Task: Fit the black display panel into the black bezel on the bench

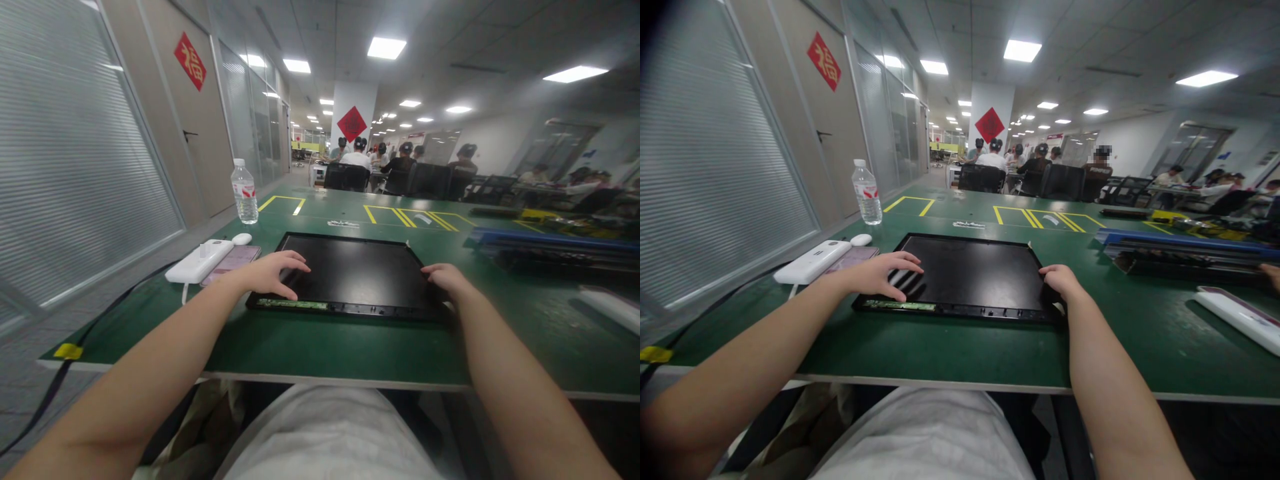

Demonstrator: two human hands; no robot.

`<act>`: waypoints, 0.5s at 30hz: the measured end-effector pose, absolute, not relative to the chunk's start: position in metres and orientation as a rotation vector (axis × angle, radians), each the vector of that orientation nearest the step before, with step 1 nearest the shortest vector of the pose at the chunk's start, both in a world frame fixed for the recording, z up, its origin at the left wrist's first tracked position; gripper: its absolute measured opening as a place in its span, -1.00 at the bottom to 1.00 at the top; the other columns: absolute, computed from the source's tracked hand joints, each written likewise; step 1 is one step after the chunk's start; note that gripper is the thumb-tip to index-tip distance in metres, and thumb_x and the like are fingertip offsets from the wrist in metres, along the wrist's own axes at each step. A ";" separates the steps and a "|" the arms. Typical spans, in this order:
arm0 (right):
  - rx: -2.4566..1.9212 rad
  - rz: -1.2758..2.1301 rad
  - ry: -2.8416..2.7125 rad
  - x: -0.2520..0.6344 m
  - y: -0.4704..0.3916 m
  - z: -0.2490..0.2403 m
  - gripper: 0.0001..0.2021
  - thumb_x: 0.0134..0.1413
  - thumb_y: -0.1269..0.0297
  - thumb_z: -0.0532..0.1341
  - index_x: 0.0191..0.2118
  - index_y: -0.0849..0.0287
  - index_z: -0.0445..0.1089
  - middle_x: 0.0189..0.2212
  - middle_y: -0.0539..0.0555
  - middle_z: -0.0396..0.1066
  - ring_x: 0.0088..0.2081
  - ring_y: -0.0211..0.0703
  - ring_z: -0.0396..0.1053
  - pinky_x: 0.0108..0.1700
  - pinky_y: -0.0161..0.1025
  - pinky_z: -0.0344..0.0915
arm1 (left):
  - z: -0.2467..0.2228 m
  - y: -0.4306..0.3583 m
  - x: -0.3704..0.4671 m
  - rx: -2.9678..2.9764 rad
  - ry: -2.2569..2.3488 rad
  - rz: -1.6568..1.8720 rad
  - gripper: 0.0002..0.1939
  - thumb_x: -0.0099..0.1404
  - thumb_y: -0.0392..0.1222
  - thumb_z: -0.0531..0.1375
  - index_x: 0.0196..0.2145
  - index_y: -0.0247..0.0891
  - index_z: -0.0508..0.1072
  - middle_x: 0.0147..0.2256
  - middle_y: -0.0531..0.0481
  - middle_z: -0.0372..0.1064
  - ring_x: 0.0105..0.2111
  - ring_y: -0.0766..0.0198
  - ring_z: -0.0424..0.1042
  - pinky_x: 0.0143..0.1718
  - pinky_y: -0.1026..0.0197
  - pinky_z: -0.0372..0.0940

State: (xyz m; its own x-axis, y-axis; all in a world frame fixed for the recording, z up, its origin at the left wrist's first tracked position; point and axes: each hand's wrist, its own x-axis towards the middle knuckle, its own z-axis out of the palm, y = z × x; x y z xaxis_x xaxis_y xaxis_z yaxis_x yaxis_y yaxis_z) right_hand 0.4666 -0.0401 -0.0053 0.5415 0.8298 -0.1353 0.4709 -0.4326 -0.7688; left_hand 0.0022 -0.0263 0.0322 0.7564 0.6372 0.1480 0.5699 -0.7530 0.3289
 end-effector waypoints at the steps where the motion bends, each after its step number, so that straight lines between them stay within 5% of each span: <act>1: -2.089 0.666 -1.048 0.467 -0.040 -0.006 -0.46 -0.15 0.67 0.20 0.01 0.28 0.57 -0.54 0.06 0.47 -0.58 -0.21 0.33 -0.51 -0.32 0.26 | 0.032 -0.027 0.003 2.697 0.930 0.366 -0.38 0.11 0.02 0.46 0.11 -0.15 0.53 0.23 -0.16 0.34 0.21 -0.01 0.36 0.22 0.08 0.22; 15: -2.085 0.656 -1.046 0.470 -0.037 -0.008 -0.50 -0.17 0.65 0.22 -0.03 0.28 0.60 -0.48 0.09 0.50 -0.53 -0.18 0.38 -0.44 -0.30 0.31 | 0.037 -0.031 0.007 2.762 0.827 0.407 -0.48 0.14 -0.09 0.45 0.07 -0.14 0.56 0.17 -0.13 0.40 0.14 0.05 0.42 0.18 0.11 0.26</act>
State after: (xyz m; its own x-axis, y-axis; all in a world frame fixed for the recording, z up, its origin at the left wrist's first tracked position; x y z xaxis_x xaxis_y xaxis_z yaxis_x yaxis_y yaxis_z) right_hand 0.4701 -0.0372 -0.0083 0.5449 0.8293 -0.1241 0.4729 -0.4262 -0.7712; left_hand 0.0066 -0.0315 0.0369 0.8022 0.5635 0.1972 0.4999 -0.8146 0.2940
